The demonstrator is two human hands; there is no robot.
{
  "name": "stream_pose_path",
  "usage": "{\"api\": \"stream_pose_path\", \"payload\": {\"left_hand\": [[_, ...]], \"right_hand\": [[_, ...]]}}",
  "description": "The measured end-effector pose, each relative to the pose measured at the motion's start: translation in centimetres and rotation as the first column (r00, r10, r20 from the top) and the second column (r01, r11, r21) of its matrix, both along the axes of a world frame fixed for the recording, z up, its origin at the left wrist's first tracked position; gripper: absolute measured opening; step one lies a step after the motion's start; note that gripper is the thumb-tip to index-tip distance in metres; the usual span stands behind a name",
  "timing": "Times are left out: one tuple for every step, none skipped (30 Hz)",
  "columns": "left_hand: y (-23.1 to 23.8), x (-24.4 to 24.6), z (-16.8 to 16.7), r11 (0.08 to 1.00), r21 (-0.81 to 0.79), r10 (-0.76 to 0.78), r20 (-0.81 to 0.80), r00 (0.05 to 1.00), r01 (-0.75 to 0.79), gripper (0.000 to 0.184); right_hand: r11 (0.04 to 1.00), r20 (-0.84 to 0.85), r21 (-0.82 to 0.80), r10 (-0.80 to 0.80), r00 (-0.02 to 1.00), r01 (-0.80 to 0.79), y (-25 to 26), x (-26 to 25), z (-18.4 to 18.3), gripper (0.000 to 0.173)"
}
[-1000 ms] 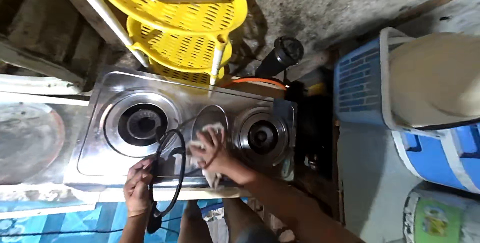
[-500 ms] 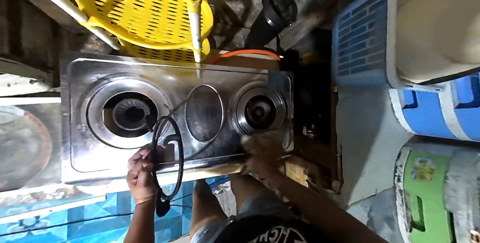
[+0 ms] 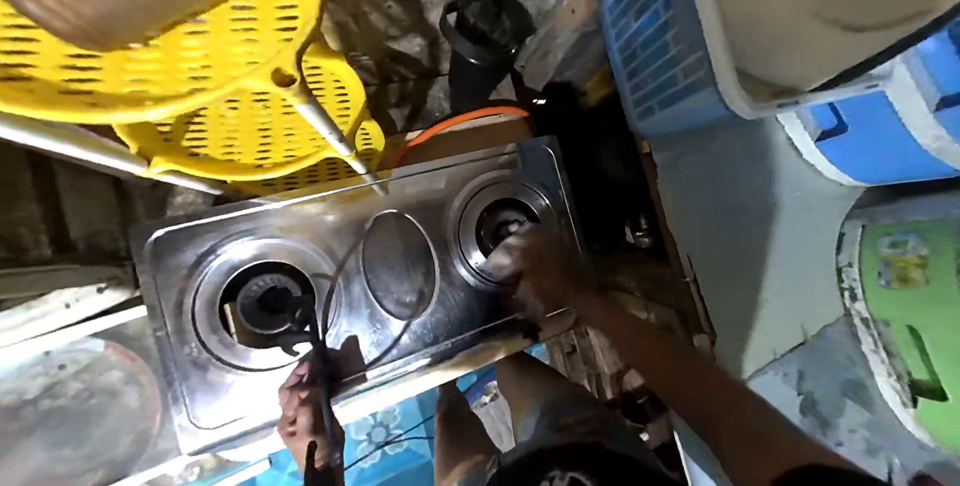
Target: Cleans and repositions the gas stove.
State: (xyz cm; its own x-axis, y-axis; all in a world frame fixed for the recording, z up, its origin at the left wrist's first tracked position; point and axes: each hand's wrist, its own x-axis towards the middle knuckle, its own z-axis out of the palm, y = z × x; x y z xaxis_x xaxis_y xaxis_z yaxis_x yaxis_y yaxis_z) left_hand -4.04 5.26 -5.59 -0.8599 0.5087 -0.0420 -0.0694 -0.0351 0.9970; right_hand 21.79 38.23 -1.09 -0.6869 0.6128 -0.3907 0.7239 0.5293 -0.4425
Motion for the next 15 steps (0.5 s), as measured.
{"api": "stream_pose_path", "payload": {"left_hand": [[0.2,0.2,0.5,1.000,-0.017,0.007,-0.001,1.000,-0.007,0.022],[0.4,0.3,0.7,1.000,-0.028,0.014,-0.008,1.000,-0.015,0.020],[0.6,0.3,0.8,0.999,-0.035,0.011,-0.023,1.000,-0.012,0.019],[0.7,0.3,0.9,0.999,-0.054,0.004,-0.044,0.999,-0.007,0.019],[0.9,0.5,1.0,0.996,-0.084,-0.002,-0.062,0.998,-0.003,0.020],[1.4,0.9,1.4,0.992,-0.125,-0.009,-0.080,0.997,-0.001,0.021],[2.3,1.4,1.7,0.987,-0.163,-0.023,-0.104,0.994,0.006,0.021],[3.4,2.0,2.0,0.981,-0.192,-0.044,-0.138,0.989,0.017,0.021],[4.6,2.5,2.5,0.977,-0.211,-0.076,-0.171,0.982,0.039,0.020],[6.0,3.0,3.0,0.971,-0.230,-0.117,-0.206,0.971,0.068,0.018],[7.8,3.6,3.4,0.963,-0.252,-0.162,-0.247,0.955,0.098,0.015],[9.6,4.2,3.6,0.951,-0.283,-0.210,-0.293,0.933,0.125,0.017],[11.3,4.6,3.6,0.937,-0.315,-0.259,-0.342,0.903,0.149,0.020],[13.1,5.1,3.5,0.920,-0.352,-0.312,-0.385,0.869,0.174,0.022],[15.0,5.6,3.3,0.901,-0.384,-0.363,-0.410,0.837,0.203,0.023]], "right_hand": [[0.991,-0.023,0.112,-0.069,0.997,0.071,3.2,0.9,-1.0,0.044],[0.951,-0.135,0.281,-0.098,0.986,0.133,6.1,1.0,-2.4,0.042],[0.893,-0.233,0.411,-0.091,0.968,0.183,9.0,0.0,-3.2,0.040],[0.869,-0.254,0.436,-0.131,0.958,0.234,11.8,-1.9,-3.2,0.043],[0.863,-0.236,0.417,-0.202,0.950,0.287,14.2,-4.1,-2.9,0.045],[0.845,-0.222,0.405,-0.277,0.935,0.347,16.3,-6.1,-2.7,0.046],[0.825,-0.199,0.402,-0.344,0.918,0.396,18.1,-7.7,-2.4,0.046],[0.810,-0.187,0.395,-0.390,0.902,0.432,19.1,-8.7,-2.2,0.045],[0.806,-0.185,0.387,-0.408,0.894,0.447,19.0,-8.7,-2.1,0.045],[0.809,-0.186,0.369,-0.417,0.890,0.457,17.5,-7.4,-2.1,0.046],[0.808,-0.199,0.347,-0.432,0.880,0.475,15.3,-5.5,-1.8,0.046],[0.813,-0.194,0.304,-0.457,0.868,0.497,12.3,-3.1,-1.2,0.045],[0.831,-0.124,0.204,-0.502,0.856,0.517,8.6,-0.4,-0.1,0.046],[0.837,-0.081,0.108,-0.530,0.844,0.536,4.7,2.7,0.5,0.045],[0.841,0.015,0.033,-0.541,0.841,0.540,1.3,5.8,0.6,0.049]]}}
